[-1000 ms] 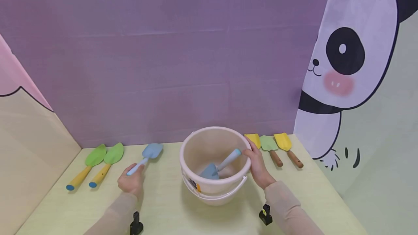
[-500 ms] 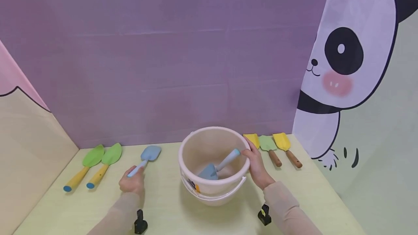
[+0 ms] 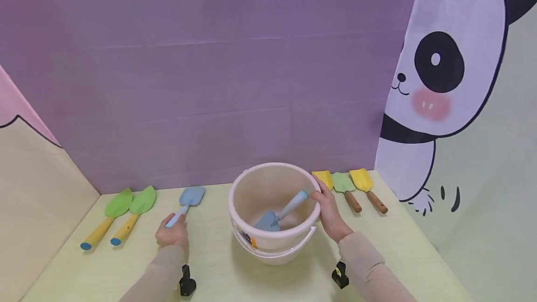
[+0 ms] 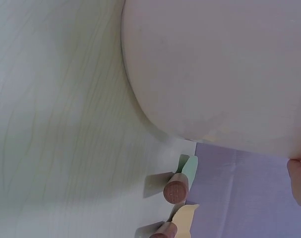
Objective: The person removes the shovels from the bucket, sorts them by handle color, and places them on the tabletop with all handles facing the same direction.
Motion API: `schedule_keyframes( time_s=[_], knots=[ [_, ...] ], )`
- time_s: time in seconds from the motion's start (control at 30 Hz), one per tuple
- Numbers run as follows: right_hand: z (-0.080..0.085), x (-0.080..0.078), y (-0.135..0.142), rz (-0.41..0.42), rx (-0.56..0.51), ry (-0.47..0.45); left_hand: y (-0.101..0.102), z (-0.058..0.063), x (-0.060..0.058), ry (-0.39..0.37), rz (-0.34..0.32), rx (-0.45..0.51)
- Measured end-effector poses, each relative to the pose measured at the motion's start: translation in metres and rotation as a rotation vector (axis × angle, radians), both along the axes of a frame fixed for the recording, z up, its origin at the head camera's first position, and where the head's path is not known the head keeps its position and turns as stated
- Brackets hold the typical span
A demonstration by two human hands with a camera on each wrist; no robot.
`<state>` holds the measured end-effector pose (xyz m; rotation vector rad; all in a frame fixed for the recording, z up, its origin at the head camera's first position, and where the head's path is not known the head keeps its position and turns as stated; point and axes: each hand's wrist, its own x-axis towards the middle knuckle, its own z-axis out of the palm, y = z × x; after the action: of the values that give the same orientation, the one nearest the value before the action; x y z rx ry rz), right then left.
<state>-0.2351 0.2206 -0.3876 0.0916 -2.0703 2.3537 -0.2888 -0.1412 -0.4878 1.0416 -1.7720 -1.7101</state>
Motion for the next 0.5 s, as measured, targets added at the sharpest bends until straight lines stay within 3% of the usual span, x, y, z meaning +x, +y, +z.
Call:
schedule_keyframes(
  time_s=[0.23, 0.5],
  knots=[
    [0.0003, 0.0008, 0.0012, -0.001, 0.012, 0.005, 0.0023, -0.0036, -0.0065, 0.003, 0.014, 0.02],
    [-0.0009, 0.0004, 0.0014, 0.003, 0.003, -0.002, 0.0057, -0.0011, -0.0054, -0.021, 0.005, 0.021]
  ],
)
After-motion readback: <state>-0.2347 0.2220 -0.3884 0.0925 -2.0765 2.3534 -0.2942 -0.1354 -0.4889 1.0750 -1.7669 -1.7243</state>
